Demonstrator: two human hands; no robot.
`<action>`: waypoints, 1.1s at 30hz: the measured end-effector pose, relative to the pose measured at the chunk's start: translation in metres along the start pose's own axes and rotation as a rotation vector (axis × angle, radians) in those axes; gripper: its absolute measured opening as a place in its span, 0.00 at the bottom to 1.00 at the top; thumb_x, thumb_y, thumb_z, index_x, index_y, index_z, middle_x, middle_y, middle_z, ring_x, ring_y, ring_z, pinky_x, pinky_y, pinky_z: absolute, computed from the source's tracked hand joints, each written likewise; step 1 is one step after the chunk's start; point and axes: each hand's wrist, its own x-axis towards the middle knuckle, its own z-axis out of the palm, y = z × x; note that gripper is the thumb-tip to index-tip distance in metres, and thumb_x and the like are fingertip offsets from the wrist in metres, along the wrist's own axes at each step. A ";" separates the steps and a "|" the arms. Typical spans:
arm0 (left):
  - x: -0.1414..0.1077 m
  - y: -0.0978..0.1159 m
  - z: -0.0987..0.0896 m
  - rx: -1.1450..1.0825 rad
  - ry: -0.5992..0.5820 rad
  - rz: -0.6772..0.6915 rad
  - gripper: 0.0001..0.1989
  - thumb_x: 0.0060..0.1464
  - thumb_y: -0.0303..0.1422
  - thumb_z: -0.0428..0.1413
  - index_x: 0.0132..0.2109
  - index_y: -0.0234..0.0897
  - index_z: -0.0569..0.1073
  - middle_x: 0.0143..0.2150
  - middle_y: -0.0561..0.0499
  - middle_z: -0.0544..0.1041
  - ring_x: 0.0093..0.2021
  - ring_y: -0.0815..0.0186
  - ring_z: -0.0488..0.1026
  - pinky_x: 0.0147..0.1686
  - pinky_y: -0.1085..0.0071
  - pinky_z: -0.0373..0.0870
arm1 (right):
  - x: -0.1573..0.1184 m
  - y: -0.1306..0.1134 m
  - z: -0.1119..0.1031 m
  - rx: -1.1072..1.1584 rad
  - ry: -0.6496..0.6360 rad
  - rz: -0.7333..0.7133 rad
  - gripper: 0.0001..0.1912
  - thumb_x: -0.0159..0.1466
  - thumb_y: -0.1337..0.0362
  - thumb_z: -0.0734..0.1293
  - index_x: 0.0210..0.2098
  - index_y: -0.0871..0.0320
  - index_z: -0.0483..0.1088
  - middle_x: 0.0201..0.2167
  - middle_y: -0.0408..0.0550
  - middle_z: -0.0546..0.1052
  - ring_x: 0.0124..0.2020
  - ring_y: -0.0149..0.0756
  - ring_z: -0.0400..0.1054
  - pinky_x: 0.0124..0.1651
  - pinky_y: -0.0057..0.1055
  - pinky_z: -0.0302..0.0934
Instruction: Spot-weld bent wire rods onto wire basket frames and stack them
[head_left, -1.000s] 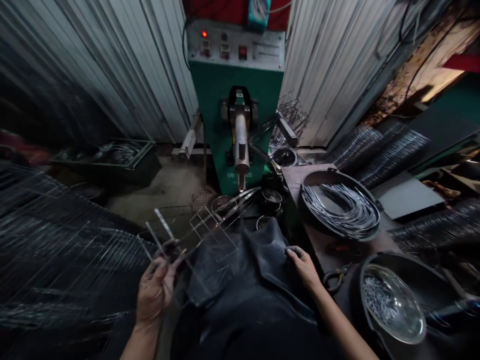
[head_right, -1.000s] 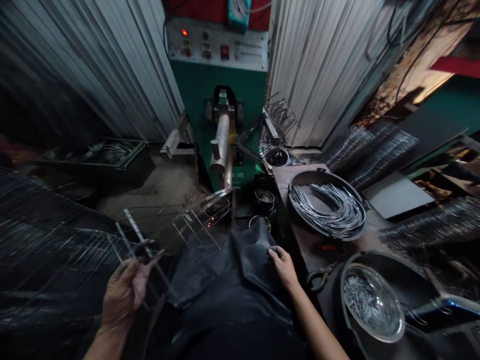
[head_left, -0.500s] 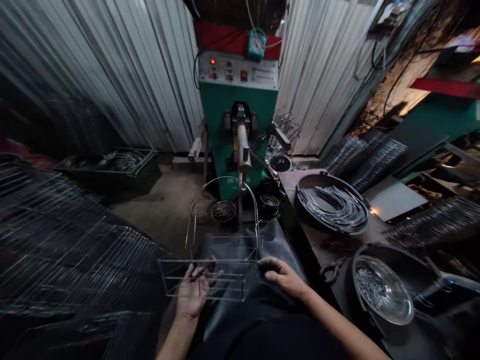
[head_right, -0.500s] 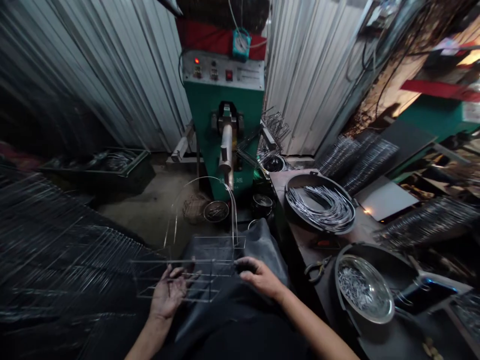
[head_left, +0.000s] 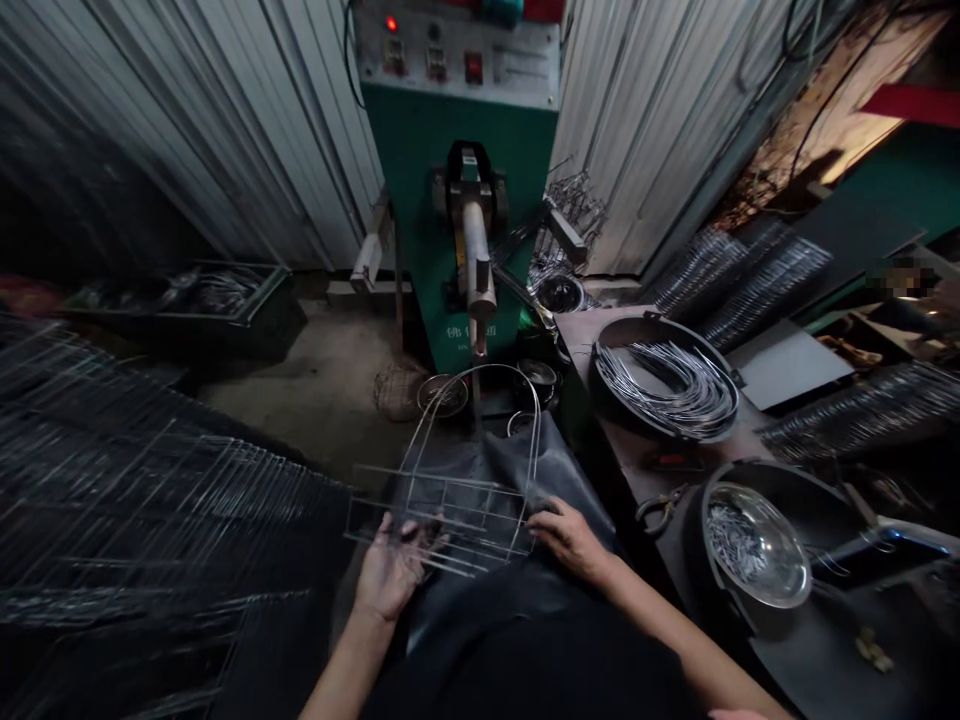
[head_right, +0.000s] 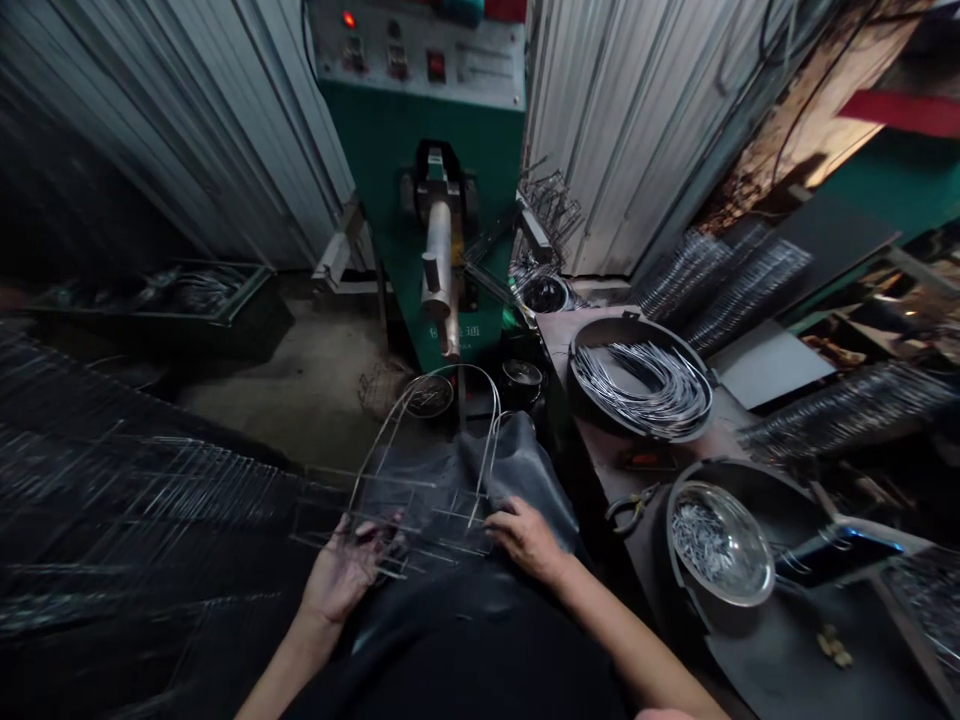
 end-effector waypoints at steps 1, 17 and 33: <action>0.006 0.002 0.000 0.021 -0.021 -0.022 0.22 0.61 0.40 0.42 0.25 0.33 0.69 0.43 0.36 0.76 0.44 0.55 0.75 0.44 0.57 0.72 | 0.001 -0.003 -0.001 -0.008 0.023 -0.027 0.15 0.66 0.55 0.58 0.38 0.53 0.74 0.35 0.50 0.71 0.37 0.36 0.67 0.41 0.31 0.62; -0.026 0.007 0.067 -0.010 -0.079 0.282 0.35 0.55 0.57 0.38 0.51 0.33 0.71 0.55 0.37 0.70 0.58 0.52 0.63 0.54 0.50 0.61 | 0.076 0.002 -0.009 -0.468 0.329 -0.031 0.17 0.67 0.60 0.53 0.38 0.59 0.70 0.34 0.53 0.73 0.33 0.38 0.68 0.36 0.30 0.60; -0.065 0.016 0.093 0.153 -0.217 0.360 0.32 0.51 0.57 0.46 0.53 0.39 0.71 0.56 0.38 0.68 0.58 0.49 0.63 0.56 0.47 0.56 | 0.075 -0.008 -0.007 -0.673 0.367 -0.172 0.15 0.68 0.64 0.54 0.37 0.61 0.70 0.29 0.49 0.73 0.29 0.34 0.67 0.31 0.27 0.57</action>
